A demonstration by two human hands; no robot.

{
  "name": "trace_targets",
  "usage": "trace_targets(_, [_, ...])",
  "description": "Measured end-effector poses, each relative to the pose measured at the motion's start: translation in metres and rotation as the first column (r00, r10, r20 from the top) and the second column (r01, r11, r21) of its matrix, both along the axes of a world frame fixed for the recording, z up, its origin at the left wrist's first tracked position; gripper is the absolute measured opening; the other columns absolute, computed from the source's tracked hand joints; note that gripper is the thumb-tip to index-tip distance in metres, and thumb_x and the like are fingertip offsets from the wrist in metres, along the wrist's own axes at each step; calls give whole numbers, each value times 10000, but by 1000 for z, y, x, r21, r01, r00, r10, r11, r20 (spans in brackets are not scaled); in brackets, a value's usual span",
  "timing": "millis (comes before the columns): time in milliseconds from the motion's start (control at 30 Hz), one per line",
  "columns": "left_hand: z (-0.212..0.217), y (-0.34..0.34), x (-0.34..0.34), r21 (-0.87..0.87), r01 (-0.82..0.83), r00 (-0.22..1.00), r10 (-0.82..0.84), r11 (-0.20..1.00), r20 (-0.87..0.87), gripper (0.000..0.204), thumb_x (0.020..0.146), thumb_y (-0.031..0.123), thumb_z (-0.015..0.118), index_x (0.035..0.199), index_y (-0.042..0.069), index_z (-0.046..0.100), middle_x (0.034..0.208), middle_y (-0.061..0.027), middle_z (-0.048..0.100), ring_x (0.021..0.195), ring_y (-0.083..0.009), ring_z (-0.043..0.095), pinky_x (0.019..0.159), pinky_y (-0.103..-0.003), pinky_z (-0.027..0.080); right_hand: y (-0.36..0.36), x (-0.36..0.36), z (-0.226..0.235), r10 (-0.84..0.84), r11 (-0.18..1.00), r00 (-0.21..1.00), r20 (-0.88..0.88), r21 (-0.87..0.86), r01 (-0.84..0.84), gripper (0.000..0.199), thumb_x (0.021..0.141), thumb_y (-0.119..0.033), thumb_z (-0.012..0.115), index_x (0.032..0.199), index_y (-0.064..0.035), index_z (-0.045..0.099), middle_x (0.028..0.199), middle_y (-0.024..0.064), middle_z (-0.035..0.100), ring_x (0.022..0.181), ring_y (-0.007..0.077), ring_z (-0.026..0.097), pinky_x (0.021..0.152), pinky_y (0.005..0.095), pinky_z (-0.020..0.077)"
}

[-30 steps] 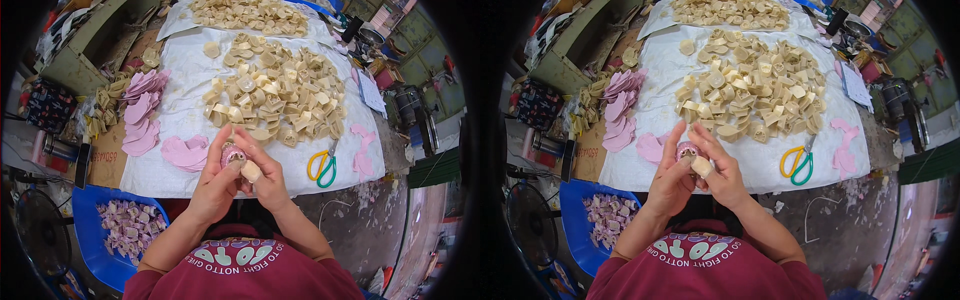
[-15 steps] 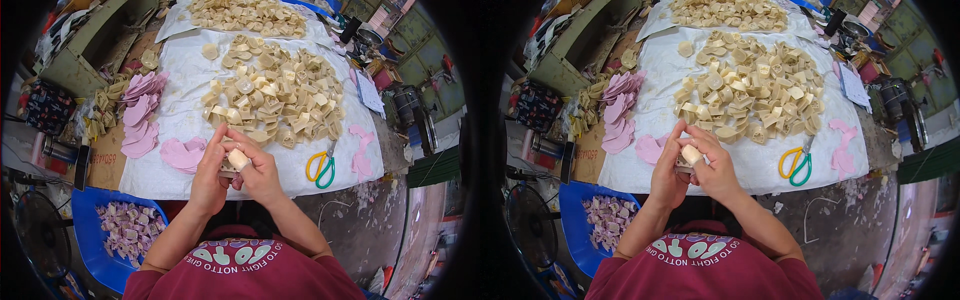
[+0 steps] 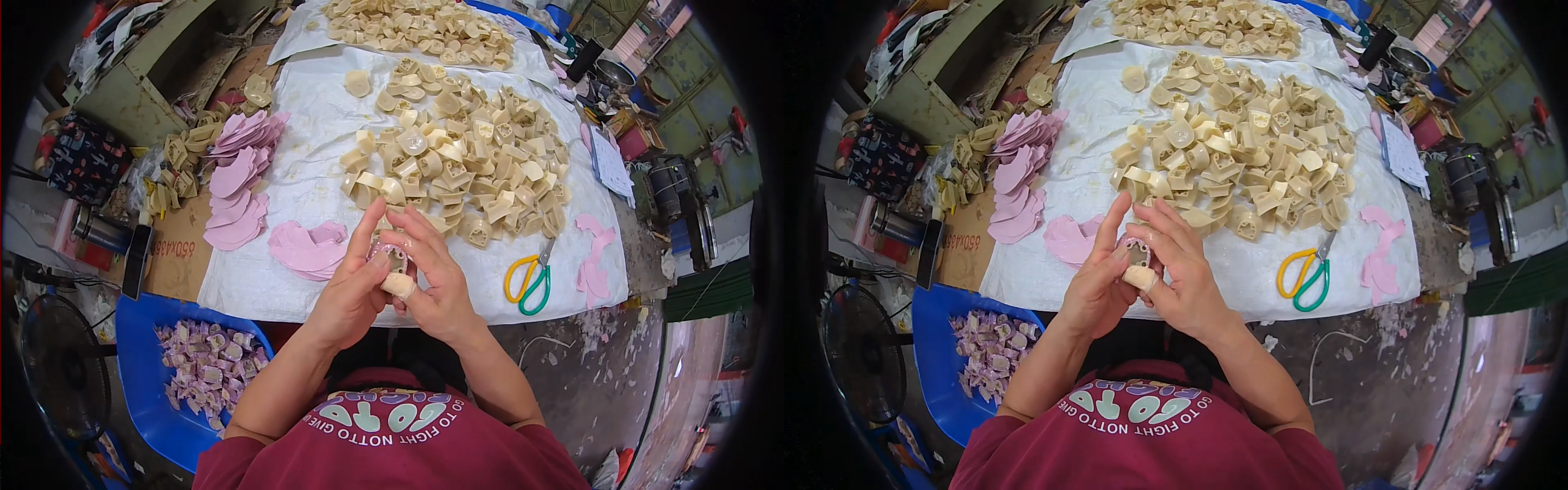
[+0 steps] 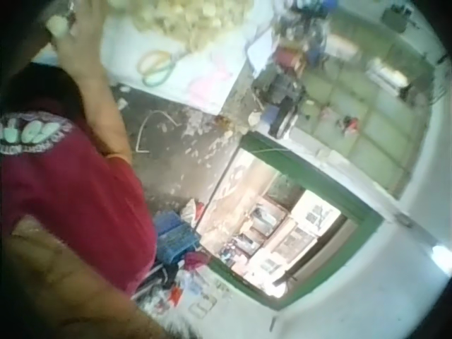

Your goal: The person repeatedly picks up small beige plastic components and pink foam pieces from a table, presses them together by hand, and places the assembled units into a blue bin. The process is repetitive and performed one at a time.

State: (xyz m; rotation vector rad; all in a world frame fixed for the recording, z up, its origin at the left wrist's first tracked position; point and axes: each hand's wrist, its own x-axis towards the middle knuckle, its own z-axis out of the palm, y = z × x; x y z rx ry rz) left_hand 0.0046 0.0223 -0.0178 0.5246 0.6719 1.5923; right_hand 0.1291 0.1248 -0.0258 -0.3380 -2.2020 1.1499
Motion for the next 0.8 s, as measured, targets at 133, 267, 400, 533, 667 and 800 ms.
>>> trace_targets(133, [8, -7, -2, 42, 83, 975, -89, 996, 203, 896, 904, 268, 633, 1526, 269, -12, 1273, -84, 503, 1103, -213, 566, 868, -350, 498, 2, 7, 8, 91, 940, 993, -71, -325, -109, 487, 805, -141, 695, 1266, -57, 563, 1448, 129, 410, 1334, 278, 401, 1054, 372, 353])
trace_targets(267, [0, -8, 2, 46, 39, 992, -44, 998, 118, 992, 855, 178, 696, 1524, 279, -29, 1336, -89, 470, 1145, -207, 551, 895, -343, 489, -11, 4, 12, 99, 686, 954, -284, -675, -272, 423, 851, -59, 654, 1262, -13, 563, 1456, 131, 401, 1243, 170, 475, 975, 293, 435])
trace_targets(400, [-2, -8, 5, 112, -10, 997, 2, 994, 77, 1016, 857, 65, 679, 1525, 260, -61, 1333, -84, 471, 1111, -177, 550, 910, -313, 463, -7, 2, 8, 161, 637, 937, -309, -693, -338, 431, 867, -34, 634, 1284, 10, 536, 1476, 133, 373, 1241, 174, 480, 992, 298, 426])
trace_targets(533, [0, -3, -2, 150, -42, 986, 65, 988, -154, 1036, 830, 21, 688, 1529, 194, -57, 1257, -87, 524, 1123, -170, 527, 905, -300, 438, -6, 0, 4, 130, 663, 937, -324, -674, -326, 424, 898, -79, 618, 1302, 7, 524, 1440, 135, 421, 1240, 189, 488, 990, 317, 437])
trace_targets(667, [9, -6, -24, 204, 32, 507, 160, 978, -847, 998, 745, -19, 727, 1518, 89, 105, 1194, -119, 558, 1092, -274, 551, 963, -388, 399, 3, 10, -5, 0, 391, 958, -287, -882, -264, 394, 933, -167, 601, 1290, -12, 539, 1346, 127, 515, 1189, 221, 538, 934, 369, 496])
trace_targets(800, [13, -3, -30, 282, 141, -133, 301, 949, -944, 871, 655, -70, 689, 1440, 35, 325, 1084, -126, 576, 934, -315, 541, 840, -377, 431, 9, 16, -12, 45, 366, 999, -12, -930, -28, 319, 921, -220, 628, 1154, -3, 626, 1027, 102, 670, 897, 183, 667, 734, 326, 585])
